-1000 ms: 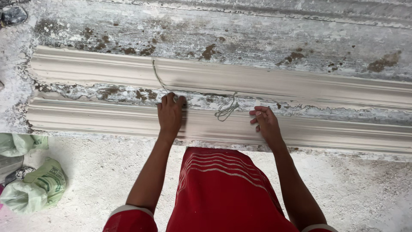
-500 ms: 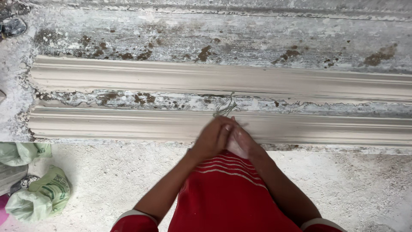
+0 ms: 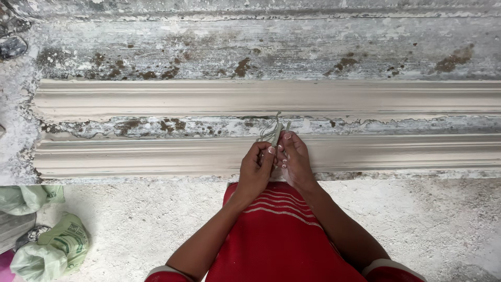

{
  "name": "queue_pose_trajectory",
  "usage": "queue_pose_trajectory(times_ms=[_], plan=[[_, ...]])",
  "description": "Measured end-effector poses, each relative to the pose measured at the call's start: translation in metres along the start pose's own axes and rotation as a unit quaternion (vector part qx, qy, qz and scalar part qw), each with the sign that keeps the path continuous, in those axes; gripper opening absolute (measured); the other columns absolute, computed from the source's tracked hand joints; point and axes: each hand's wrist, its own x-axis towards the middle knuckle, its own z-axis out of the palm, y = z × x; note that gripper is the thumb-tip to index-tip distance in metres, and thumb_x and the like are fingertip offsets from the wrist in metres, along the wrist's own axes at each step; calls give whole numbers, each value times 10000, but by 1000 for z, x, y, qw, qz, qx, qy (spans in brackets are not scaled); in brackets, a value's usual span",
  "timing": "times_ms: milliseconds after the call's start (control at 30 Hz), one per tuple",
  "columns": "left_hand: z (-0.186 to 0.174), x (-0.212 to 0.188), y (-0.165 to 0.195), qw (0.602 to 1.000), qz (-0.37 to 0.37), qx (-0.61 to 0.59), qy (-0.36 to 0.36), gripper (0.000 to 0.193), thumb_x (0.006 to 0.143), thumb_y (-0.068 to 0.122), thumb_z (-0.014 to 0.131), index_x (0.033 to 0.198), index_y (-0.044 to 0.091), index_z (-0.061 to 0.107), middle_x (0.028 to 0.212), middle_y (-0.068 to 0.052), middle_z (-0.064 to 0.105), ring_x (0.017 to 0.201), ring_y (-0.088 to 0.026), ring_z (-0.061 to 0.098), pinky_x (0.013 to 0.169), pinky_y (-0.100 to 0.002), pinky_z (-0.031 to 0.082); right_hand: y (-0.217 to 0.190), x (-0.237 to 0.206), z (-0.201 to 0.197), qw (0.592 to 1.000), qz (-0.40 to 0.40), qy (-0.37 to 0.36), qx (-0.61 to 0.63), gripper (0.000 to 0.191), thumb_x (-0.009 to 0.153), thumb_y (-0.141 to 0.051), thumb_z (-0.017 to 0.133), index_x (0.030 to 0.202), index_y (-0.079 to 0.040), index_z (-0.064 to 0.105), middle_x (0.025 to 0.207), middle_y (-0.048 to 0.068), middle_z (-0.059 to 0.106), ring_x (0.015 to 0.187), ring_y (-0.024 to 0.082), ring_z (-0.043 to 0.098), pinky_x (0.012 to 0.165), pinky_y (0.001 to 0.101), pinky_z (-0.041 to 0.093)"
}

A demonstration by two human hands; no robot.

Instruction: The person ties a wire around a long plaster cornice molding resting on a work surface, twisting the wire ends to secure it. They then scoop gypsum powder from a bag into a container and use a small trowel to apply and press plaster onto the damaged edge of the molding.

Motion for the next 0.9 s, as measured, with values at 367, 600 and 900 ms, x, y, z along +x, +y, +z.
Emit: queue_pose_trajectory(times_ms=[367,600,900], plan=[[1,6,-3,999,-33,-1,21,187,1058,169,587,1104,-10,612,720,-26,646,578,-42,571,482,-209,423,-16,-4,6,997,5,-59,-58,485,1049,-397,522,1301,2,633,905,44,690,540,39,466,477,231,463],[-1,5,-1,999,-34,24,12,198,1054,160,596,1082,-35,617,761,-74,665,602,-77,584,509,-240,482,3,4,-2,995,-34,-34,-84,429,1074,-371,577,1227,19,672,973,44,686,625,17,477,551,202,448],[-38,15,58,791,332,510,-67,378,900,61,686,1277,46,668,1254,-162,648,1091,-281,661,898,-408,564,-7,13,-16,888,-112,-146,-421,296,1064,-270,558,1171,-41,713,958,35,742,896,113,690,847,300,565]])
